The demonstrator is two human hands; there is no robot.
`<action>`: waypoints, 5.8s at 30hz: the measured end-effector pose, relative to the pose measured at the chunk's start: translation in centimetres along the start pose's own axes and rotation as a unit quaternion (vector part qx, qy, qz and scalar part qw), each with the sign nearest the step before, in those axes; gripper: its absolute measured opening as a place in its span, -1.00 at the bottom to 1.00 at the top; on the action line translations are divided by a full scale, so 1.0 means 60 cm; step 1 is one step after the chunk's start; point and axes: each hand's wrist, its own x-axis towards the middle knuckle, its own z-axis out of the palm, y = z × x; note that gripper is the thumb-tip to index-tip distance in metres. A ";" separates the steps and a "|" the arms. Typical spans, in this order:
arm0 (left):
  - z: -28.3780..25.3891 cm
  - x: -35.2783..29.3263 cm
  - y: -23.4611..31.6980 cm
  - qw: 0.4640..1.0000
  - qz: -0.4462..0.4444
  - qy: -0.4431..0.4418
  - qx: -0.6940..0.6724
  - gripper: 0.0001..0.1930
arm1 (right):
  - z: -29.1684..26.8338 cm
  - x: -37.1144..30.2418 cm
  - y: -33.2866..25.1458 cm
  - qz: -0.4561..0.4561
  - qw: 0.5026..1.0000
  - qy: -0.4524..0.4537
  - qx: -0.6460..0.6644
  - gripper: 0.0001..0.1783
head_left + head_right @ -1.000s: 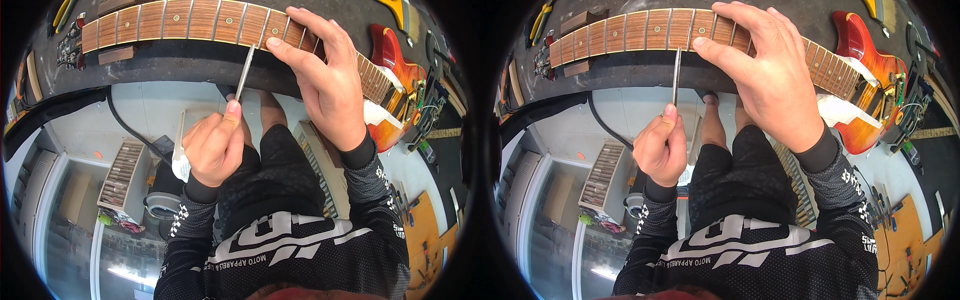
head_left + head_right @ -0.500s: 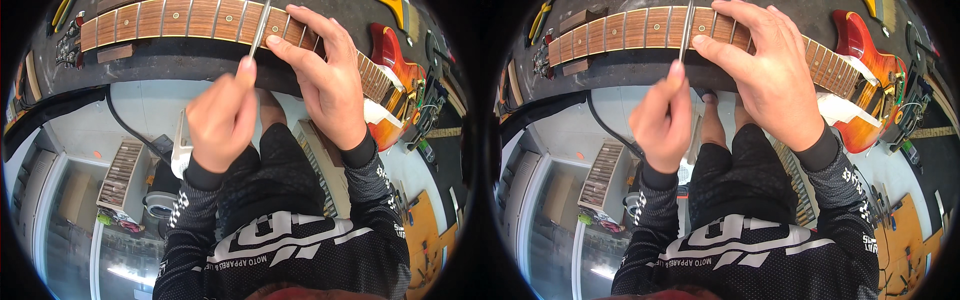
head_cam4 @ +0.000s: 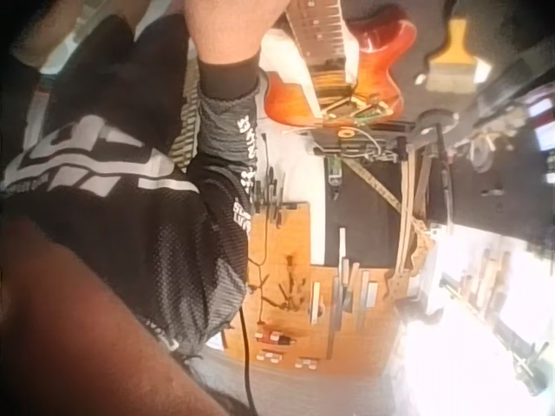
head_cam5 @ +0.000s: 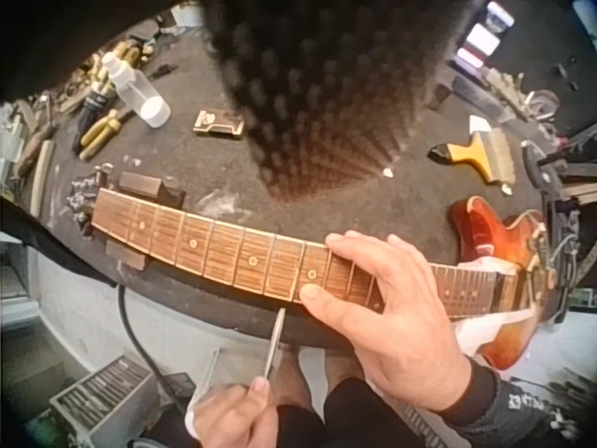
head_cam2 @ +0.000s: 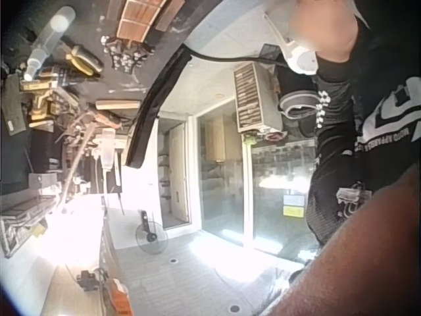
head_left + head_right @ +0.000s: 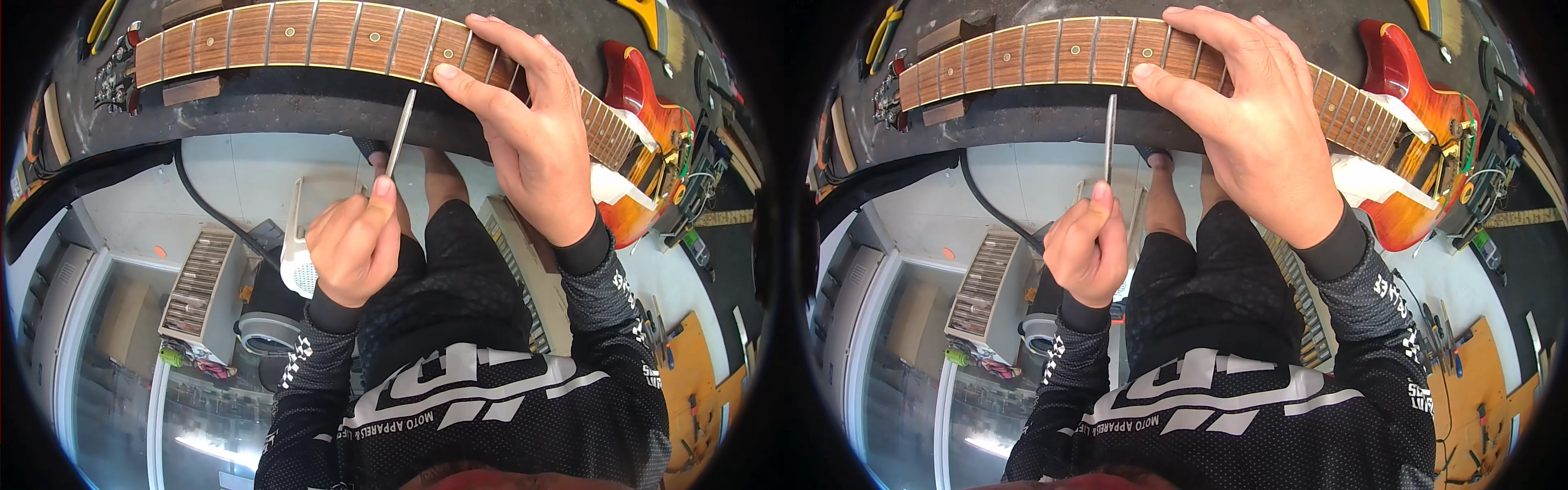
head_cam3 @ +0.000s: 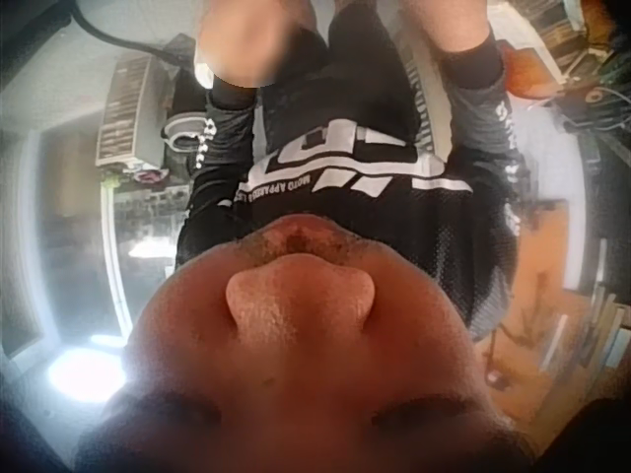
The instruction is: The person rubs a small metal file repeatedly across a fret on a guitar neck, then uses a yellow brush to clear debris from the fretboard.
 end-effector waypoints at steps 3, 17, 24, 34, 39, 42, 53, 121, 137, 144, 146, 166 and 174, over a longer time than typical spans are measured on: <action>-0.001 0.002 -0.003 1.000 0.019 0.024 -0.005 -0.59 | 0.001 0.001 0.000 -0.004 1.000 0.003 0.010 -0.32; 0.034 0.087 -0.006 0.999 0.022 0.041 -0.012 -0.46 | 0.000 0.005 0.001 -0.009 1.000 0.004 0.005 -0.36; 0.025 0.040 -0.007 0.999 0.013 0.044 -0.027 -0.44 | 0.001 0.001 0.007 -0.009 1.000 -0.006 0.015 -0.37; 0.009 0.005 -0.005 0.999 0.020 0.027 0.003 -0.51 | 0.003 0.000 0.004 0.001 1.000 0.004 0.020 -0.37; 0.000 0.002 -0.006 0.999 0.023 0.022 -0.007 -0.58 | 0.006 -0.001 0.006 0.005 1.000 0.008 0.022 -0.37; 0.005 0.004 -0.009 1.000 0.023 0.008 -0.003 -0.57 | 0.006 -0.002 0.006 0.005 1.000 0.008 0.022 -0.37; 0.028 0.103 0.007 0.999 -0.006 0.029 -0.024 -0.48 | 0.008 -0.002 0.009 0.012 0.999 0.019 0.037 -0.36; -0.014 0.084 0.049 0.997 -0.069 -0.019 -0.003 -0.81 | 0.002 0.005 0.013 0.016 0.997 -0.014 0.072 -0.41; -0.009 0.095 0.049 0.997 -0.073 -0.028 -0.004 -0.77 | 0.001 0.006 0.015 0.016 0.998 -0.018 0.060 -0.40; 0.007 0.147 0.036 0.997 -0.062 -0.020 -0.042 -0.58 | 0.006 0.011 0.013 0.011 0.998 -0.002 0.067 -0.39; 0.002 0.120 0.038 0.997 -0.069 -0.026 -0.034 -0.56 | 0.003 0.006 0.011 0.017 0.998 -0.005 0.061 -0.38; 0.012 0.106 0.024 0.998 -0.049 -0.014 -0.033 -0.49 | 0.007 0.006 0.013 0.002 0.998 0.014 0.057 -0.38; 0.028 0.125 0.016 0.997 -0.037 0.030 -0.064 -0.49 | 0.015 0.007 0.017 -0.017 0.999 0.030 0.039 -0.39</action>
